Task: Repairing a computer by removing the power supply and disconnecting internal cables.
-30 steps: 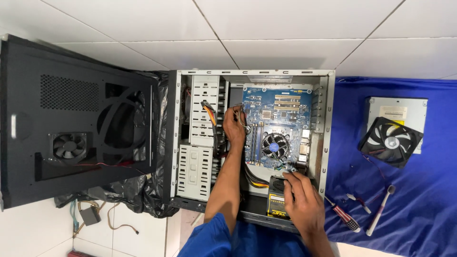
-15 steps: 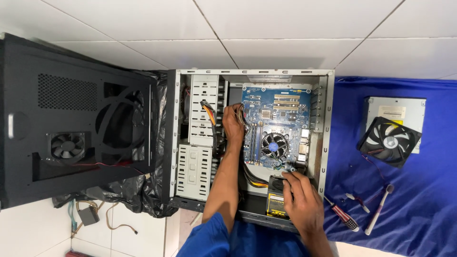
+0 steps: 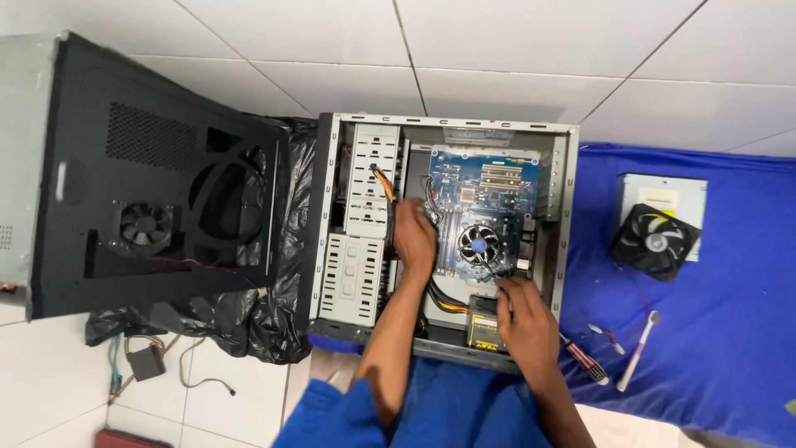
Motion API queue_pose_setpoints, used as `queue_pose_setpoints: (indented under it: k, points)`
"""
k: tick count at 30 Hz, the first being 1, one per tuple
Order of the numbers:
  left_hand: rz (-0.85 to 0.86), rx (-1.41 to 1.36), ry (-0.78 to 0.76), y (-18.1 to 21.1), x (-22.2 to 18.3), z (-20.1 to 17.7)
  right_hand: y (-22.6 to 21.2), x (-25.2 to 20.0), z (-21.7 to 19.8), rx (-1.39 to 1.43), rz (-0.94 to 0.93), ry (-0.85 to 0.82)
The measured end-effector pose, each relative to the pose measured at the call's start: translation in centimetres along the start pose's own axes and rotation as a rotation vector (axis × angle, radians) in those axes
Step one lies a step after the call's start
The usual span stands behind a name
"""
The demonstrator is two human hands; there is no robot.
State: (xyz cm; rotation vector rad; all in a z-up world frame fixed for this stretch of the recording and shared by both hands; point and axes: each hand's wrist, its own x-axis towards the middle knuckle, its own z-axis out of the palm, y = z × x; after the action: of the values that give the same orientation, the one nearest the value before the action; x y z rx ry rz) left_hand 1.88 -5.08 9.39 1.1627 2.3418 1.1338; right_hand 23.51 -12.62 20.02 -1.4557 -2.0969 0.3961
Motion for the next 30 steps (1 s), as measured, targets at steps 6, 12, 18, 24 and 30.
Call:
queue_pose_setpoints:
  k: [6,12,18,24,30]
  points:
    - [0.220,0.191,-0.477,-4.4,-0.3,2.8,1.7,-0.8,0.7,-0.210,-0.292,0.009]
    - [-0.047,0.231,-0.410,-4.9,1.9,2.9,0.9,-1.4,0.8,-0.029,-0.001,-0.044]
    - [-0.146,0.488,-0.591,-4.4,1.8,3.6,1.6,-2.0,2.2,-0.148,0.043,-0.128]
    - [0.127,0.871,-0.581,-5.7,0.3,5.5,1.3,-0.9,2.7,-0.025,0.115,-0.279]
    - [0.055,0.483,-0.646,-9.3,-2.7,3.3,0.3,5.2,6.0,0.069,-0.023,-0.209]
